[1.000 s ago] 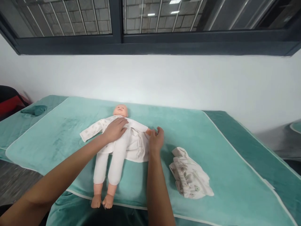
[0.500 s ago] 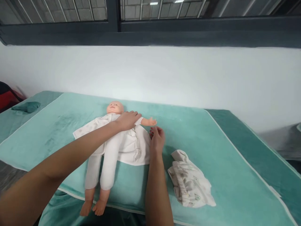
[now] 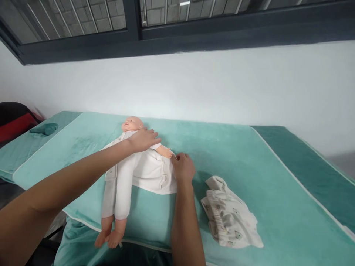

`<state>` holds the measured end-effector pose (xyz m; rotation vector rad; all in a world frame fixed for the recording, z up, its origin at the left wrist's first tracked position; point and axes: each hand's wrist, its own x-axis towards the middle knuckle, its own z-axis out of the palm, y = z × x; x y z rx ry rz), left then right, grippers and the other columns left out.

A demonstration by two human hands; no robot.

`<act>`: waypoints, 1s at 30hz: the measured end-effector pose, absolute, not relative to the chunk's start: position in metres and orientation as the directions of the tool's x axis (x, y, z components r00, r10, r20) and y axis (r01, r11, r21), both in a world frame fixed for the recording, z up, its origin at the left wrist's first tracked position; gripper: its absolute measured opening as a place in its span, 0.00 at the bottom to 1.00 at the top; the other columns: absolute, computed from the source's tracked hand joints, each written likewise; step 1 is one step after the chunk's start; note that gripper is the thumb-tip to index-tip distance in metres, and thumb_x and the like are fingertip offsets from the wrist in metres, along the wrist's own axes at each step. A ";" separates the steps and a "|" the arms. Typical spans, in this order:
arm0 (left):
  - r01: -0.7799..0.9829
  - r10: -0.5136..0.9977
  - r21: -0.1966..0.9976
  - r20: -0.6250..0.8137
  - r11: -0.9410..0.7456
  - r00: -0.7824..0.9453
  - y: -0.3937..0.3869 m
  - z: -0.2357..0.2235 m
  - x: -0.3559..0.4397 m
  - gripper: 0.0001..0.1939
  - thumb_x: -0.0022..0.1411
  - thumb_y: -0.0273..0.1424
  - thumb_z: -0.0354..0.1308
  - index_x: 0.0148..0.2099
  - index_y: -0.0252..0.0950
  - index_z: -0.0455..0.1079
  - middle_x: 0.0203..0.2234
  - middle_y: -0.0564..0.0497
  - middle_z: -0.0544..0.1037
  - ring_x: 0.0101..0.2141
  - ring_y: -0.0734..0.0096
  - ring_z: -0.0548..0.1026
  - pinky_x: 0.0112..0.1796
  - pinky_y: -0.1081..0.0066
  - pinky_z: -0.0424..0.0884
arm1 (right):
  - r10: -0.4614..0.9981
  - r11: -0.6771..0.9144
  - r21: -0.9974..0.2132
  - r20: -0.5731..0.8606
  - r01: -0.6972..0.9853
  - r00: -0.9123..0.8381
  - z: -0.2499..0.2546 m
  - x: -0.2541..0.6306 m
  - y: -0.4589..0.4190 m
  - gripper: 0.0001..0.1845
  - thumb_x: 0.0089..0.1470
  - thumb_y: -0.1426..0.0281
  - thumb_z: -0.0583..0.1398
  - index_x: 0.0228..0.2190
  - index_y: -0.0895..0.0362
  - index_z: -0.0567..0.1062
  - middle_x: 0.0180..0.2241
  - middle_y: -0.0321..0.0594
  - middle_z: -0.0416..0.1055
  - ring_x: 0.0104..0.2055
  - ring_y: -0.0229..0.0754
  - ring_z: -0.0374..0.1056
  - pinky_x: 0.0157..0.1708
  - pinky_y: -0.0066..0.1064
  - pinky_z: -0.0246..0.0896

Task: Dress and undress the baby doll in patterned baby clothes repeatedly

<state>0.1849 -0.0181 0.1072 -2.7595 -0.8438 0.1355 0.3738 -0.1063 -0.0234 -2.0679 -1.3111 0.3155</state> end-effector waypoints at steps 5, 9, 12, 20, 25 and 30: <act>0.513 0.583 -0.371 -0.102 -0.774 0.806 -0.024 0.110 0.186 0.18 0.56 0.16 0.56 0.46 0.40 0.72 0.42 0.41 0.77 0.44 0.53 0.72 0.42 0.57 0.61 | 0.770 -0.158 -0.834 0.231 0.528 0.594 -0.024 0.374 -0.107 0.18 0.59 0.53 0.58 0.28 0.54 0.71 0.27 0.36 0.71 0.30 0.42 0.62 0.31 0.33 0.50; 0.604 0.677 -0.379 -0.088 -0.701 0.731 -0.021 0.099 0.192 0.16 0.56 0.17 0.58 0.44 0.39 0.75 0.43 0.39 0.78 0.46 0.48 0.71 0.47 0.50 0.60 | 0.690 0.030 -0.920 0.302 0.390 0.658 -0.023 0.375 -0.107 0.19 0.58 0.52 0.58 0.28 0.55 0.70 0.26 0.34 0.67 0.30 0.40 0.60 0.34 0.32 0.54; 0.704 0.748 -0.316 -0.026 -0.636 0.664 -0.018 0.086 0.201 0.12 0.57 0.20 0.59 0.43 0.38 0.76 0.44 0.37 0.78 0.48 0.44 0.71 0.49 0.47 0.59 | 0.652 0.137 -0.917 0.368 0.374 0.664 -0.021 0.371 -0.110 0.18 0.58 0.53 0.59 0.29 0.55 0.71 0.27 0.34 0.67 0.32 0.40 0.60 0.36 0.33 0.55; 0.860 0.857 -0.024 0.074 -0.510 0.510 -0.016 0.056 0.221 0.20 0.63 0.29 0.58 0.57 0.34 0.67 0.52 0.35 0.73 0.53 0.45 0.70 0.54 0.44 0.62 | 0.974 0.198 -0.930 0.152 -0.309 0.167 -0.013 0.338 -0.118 0.22 0.50 0.59 0.68 0.46 0.48 0.71 0.46 0.37 0.76 0.45 0.44 0.72 0.45 0.36 0.68; 0.647 0.718 0.430 0.002 -0.629 0.696 -0.005 0.065 0.211 0.15 0.58 0.27 0.57 0.48 0.39 0.73 0.51 0.45 0.76 0.53 0.56 0.73 0.50 0.59 0.69 | 0.981 0.168 -0.915 0.193 -0.367 -0.031 -0.003 0.332 -0.123 0.34 0.47 0.62 0.72 0.55 0.47 0.72 0.61 0.41 0.70 0.62 0.51 0.66 0.60 0.44 0.65; 0.533 0.752 0.599 0.190 -0.598 0.631 0.011 0.089 0.178 0.09 0.52 0.23 0.50 0.33 0.36 0.71 0.32 0.50 0.78 0.33 0.68 0.74 0.37 0.68 0.69 | 0.957 0.157 -0.917 0.233 -0.367 -0.171 -0.003 0.324 -0.129 0.34 0.49 0.61 0.71 0.57 0.48 0.72 0.59 0.41 0.72 0.62 0.50 0.67 0.61 0.44 0.63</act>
